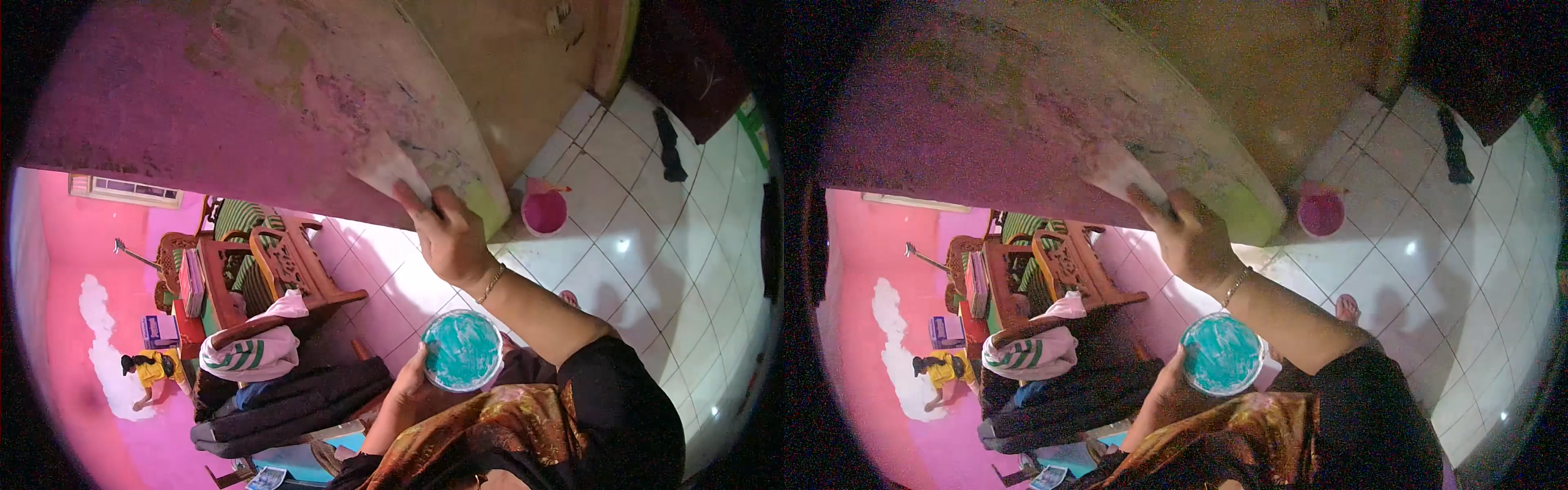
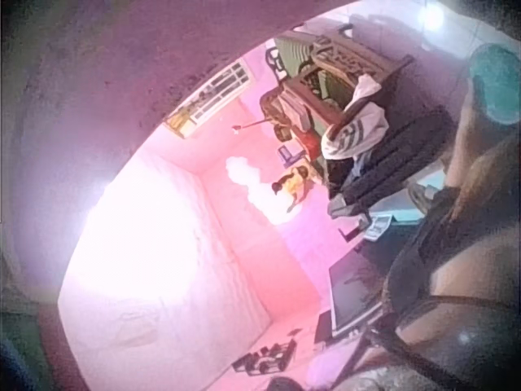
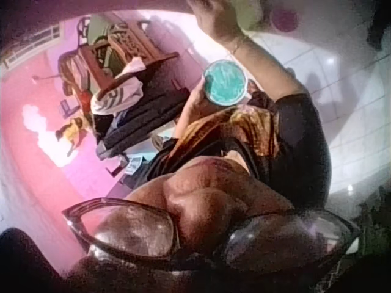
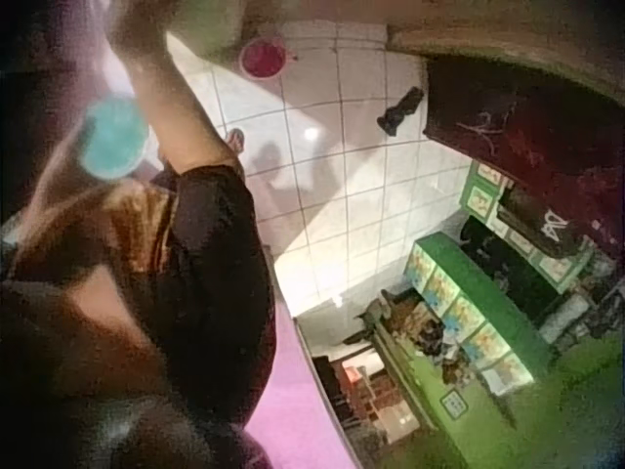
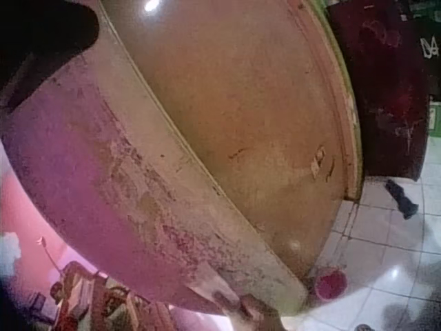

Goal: The person uses a putty knife to scrape white plaster from a plastic lid and applies it to a wall surface. They repeatedly smooth the plaster over the wall by hand using the tool.

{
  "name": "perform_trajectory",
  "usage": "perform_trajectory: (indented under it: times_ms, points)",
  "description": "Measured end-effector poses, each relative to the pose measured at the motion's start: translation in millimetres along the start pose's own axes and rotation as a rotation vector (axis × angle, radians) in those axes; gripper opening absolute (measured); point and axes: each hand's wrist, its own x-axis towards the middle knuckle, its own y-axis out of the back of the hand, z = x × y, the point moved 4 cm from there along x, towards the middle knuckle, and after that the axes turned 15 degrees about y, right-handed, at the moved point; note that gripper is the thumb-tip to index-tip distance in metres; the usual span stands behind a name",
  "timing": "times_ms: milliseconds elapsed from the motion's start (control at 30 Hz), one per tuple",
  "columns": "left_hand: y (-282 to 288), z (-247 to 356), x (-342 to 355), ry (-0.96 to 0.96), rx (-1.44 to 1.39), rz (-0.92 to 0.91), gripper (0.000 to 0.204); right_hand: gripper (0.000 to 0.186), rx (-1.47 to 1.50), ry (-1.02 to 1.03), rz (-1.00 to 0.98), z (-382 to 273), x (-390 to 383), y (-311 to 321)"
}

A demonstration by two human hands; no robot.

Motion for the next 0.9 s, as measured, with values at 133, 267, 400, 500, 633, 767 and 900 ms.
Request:
perform_trajectory:
  times_ms: [133,267,400,500,633,767,900]
  points:
    - [-6.4,4.8,-5.3,-0.033,0.101,0.109,0.062,0.065,0.005,0.043,0.082,0.8,19.8,2.5]
    - [-3.3,2.5,2.0,0.006,0.003,-0.015,0.062,0.067,-0.022,0.033,0.118,-6.7,68.2,26.5]
    - [21.8,-8.1,27.1,-0.025,-0.134,-0.199,0.064,0.066,-0.007,0.023,0.046,-9.0,58.4,36.1]
    - [16.7,-5.5,18.7,-0.022,-0.102,-0.154,0.064,0.064,-0.04,0.038,0.003,-5.4,50.9,32.2]
    - [-9.5,5.6,0.7,-0.006,-0.042,-0.092,0.064,0.066,0.006,0.012,0.01,-1.2,58.2,31.0]
    - [1.6,1.6,-1.0,-0.018,0.018,-0.008,0.062,0.065,0.017,0.038,0.029,-2.0,43.1,22.7]
    - [-1.7,-0.3,4.2,-0.02,0.045,-0.035,0.061,0.063,0.023,0.067,0.12,2.3,53.3,20.2]
